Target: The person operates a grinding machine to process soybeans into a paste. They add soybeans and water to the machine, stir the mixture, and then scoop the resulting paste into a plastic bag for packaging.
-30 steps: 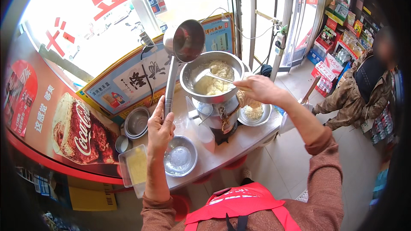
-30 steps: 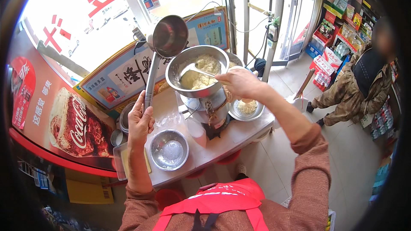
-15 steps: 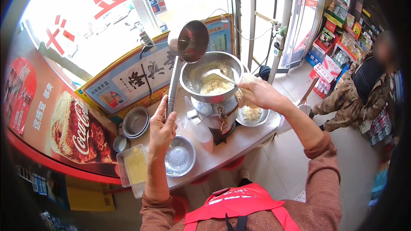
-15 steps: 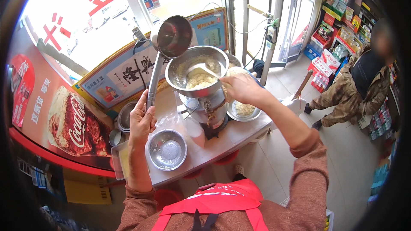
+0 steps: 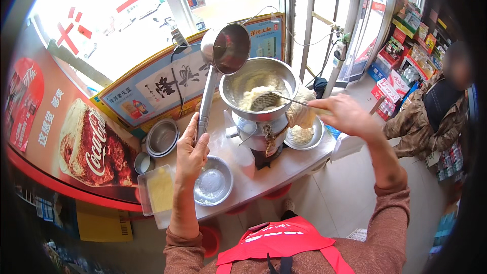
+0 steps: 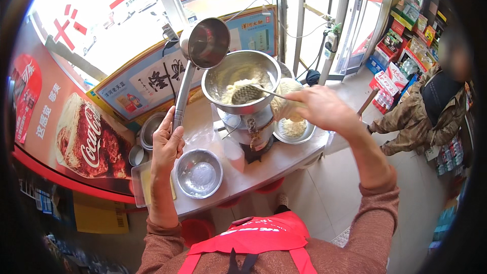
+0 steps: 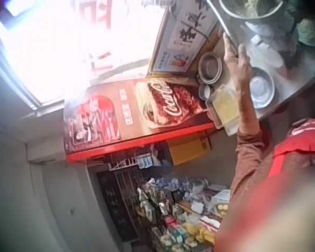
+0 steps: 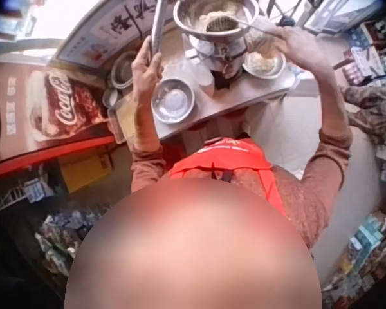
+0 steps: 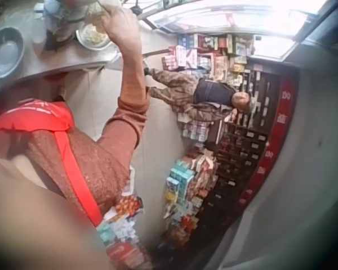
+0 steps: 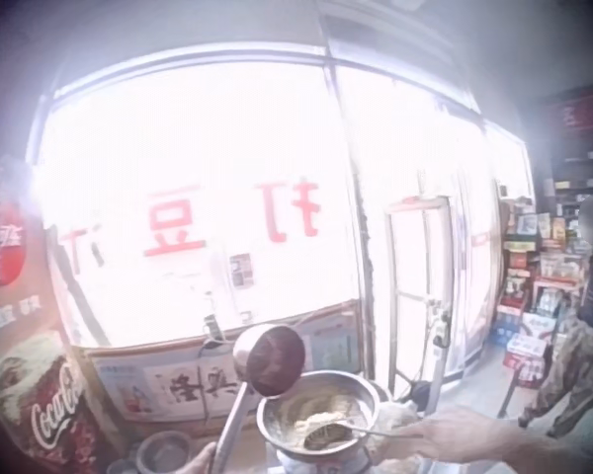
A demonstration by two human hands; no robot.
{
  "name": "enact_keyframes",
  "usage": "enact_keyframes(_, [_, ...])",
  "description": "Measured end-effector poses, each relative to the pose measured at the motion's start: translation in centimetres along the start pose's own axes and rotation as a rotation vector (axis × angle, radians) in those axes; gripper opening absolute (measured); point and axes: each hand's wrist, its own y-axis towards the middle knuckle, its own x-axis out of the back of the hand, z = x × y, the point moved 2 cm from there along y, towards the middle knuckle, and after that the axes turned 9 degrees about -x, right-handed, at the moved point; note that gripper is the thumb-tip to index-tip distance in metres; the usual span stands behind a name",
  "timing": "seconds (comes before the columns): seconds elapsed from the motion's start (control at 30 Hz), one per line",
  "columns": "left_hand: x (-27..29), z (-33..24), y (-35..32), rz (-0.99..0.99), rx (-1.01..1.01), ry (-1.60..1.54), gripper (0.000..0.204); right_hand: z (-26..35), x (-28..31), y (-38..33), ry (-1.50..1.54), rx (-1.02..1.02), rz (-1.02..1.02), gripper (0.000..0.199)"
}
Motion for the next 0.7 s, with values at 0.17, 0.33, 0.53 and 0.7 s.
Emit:
enact_keyframes(0.17, [-0.7, 0.2, 0.5, 0.014, -0.001, -0.021, 0.06, 1.2, -5.5, 3.1, -0.14, -0.161, -0.119, 0.039])
enact_keyframes(0.33, [-0.1, 0.0, 0.2, 0.014, -0.023, -0.014, 0.06, 1.0, 3.2, 0.0, -0.077, -0.035, -0.196, 0.032])
enact_keyframes(0.53, [0.0, 0.5, 0.3, 0.021, 0.007, 0.021, 0.059, 0.4, 5.7, -0.5, -0.219, -0.005, -0.035, 0.03])
enact_keyframes(0.7, [-0.7, 0.6, 0.8, 0.044, -0.01, -0.004, 0.059, 1.7, -1.5, 4.2, -0.327, 0.007, -0.108, 0.034])
